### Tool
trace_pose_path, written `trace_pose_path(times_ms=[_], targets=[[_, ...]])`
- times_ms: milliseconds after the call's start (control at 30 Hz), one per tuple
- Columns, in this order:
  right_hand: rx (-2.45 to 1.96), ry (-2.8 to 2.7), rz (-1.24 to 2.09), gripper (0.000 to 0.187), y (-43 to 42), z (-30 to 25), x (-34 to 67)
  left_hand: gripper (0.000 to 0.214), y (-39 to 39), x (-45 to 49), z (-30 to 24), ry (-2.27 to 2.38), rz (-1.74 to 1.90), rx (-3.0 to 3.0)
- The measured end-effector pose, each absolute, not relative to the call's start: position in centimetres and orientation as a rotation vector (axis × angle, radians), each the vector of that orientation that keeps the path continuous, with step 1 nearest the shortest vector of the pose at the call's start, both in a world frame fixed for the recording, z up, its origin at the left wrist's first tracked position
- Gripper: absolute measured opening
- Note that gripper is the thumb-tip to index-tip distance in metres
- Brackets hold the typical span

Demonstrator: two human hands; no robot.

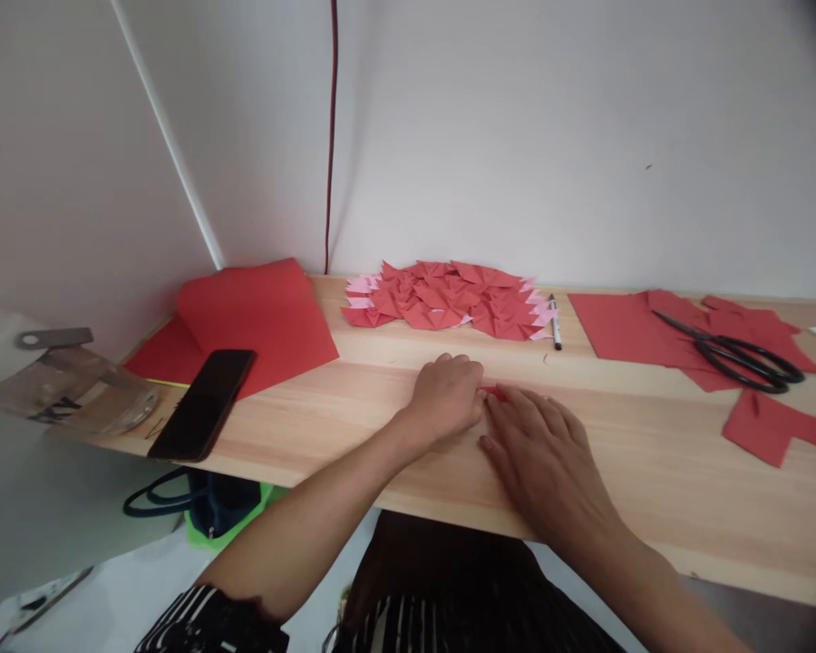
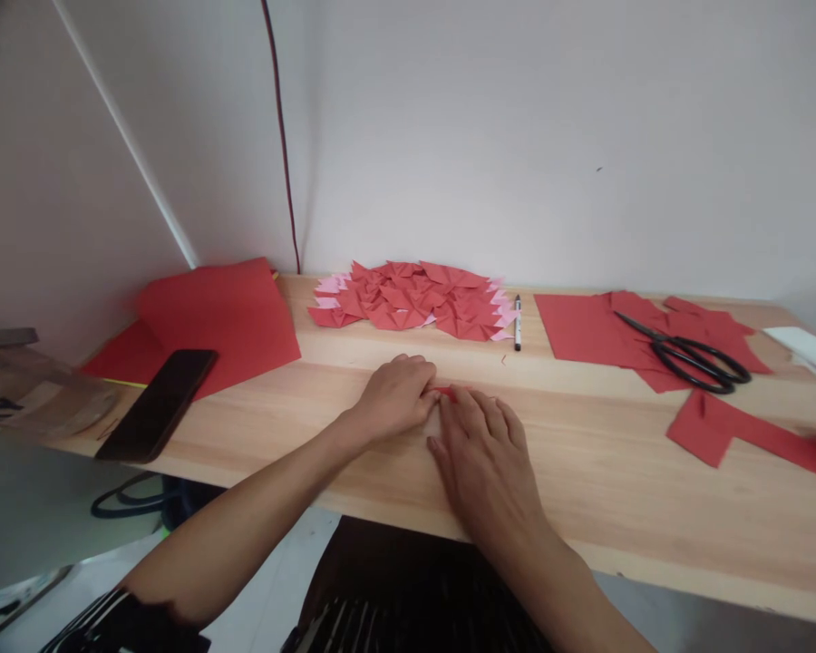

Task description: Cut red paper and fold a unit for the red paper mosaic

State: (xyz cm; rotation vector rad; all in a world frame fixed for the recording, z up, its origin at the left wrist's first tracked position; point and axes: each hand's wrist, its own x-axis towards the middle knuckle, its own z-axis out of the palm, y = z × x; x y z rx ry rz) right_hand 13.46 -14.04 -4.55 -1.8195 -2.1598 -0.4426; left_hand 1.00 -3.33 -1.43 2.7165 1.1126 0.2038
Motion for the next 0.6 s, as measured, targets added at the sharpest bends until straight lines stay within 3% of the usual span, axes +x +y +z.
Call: trace_pose_path(times_ms=[600], targets=[[-1.886, -2.154, -0.420, 0.040, -14.7, -4.2, 15.7, 0.015, -3.3, 0.9, -1.4, 1.126, 0.173, 2.714]])
